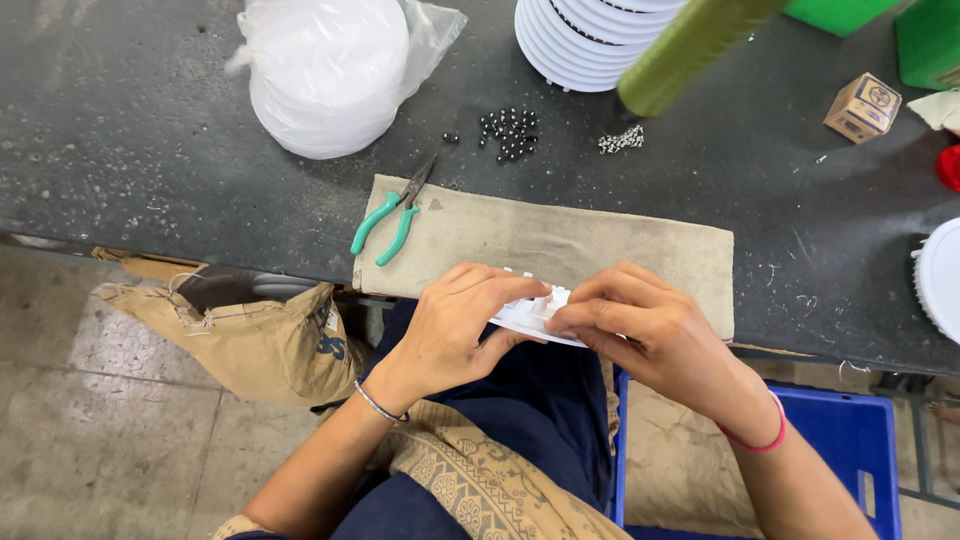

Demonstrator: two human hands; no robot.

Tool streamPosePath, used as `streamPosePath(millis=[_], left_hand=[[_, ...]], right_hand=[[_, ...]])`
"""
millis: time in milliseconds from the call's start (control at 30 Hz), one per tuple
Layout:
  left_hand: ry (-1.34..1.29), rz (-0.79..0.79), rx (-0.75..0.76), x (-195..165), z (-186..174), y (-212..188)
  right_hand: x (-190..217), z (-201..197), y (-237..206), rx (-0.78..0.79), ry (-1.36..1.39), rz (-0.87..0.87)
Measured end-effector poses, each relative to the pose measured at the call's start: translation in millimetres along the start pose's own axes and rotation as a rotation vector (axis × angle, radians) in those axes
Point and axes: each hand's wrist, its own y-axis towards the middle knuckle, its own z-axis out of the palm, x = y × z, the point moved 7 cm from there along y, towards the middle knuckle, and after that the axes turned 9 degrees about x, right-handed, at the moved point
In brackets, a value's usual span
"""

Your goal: The person uses a green electric screwdriver to drive screws into white circular plastic light fixture components. They repeatedly pick up components, align them, insert screws, and tighten them before placing the finished units aside. The person also handles a plastic bag containing additional components.

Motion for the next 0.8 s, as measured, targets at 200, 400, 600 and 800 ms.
streamPosePath(millis=[200,400,600,800], left_hand=[[0.006,-0.022,0.002,0,-1,1],[-0.016,-0.053,-0.002,0,-1,3],[-0.022,-0.059,-0.012,0,-1,5],[-0.039,-0.068,-0.013,3,-2,5]], right_hand=[[-3,0,2,-0.002,0.062,0.012],[-5,-4,5,0.027,0.128,0.016],[-10,-6,9,0.078,0.159,0.079],[-15,-14,2,-0.019,0.254,0.086]])
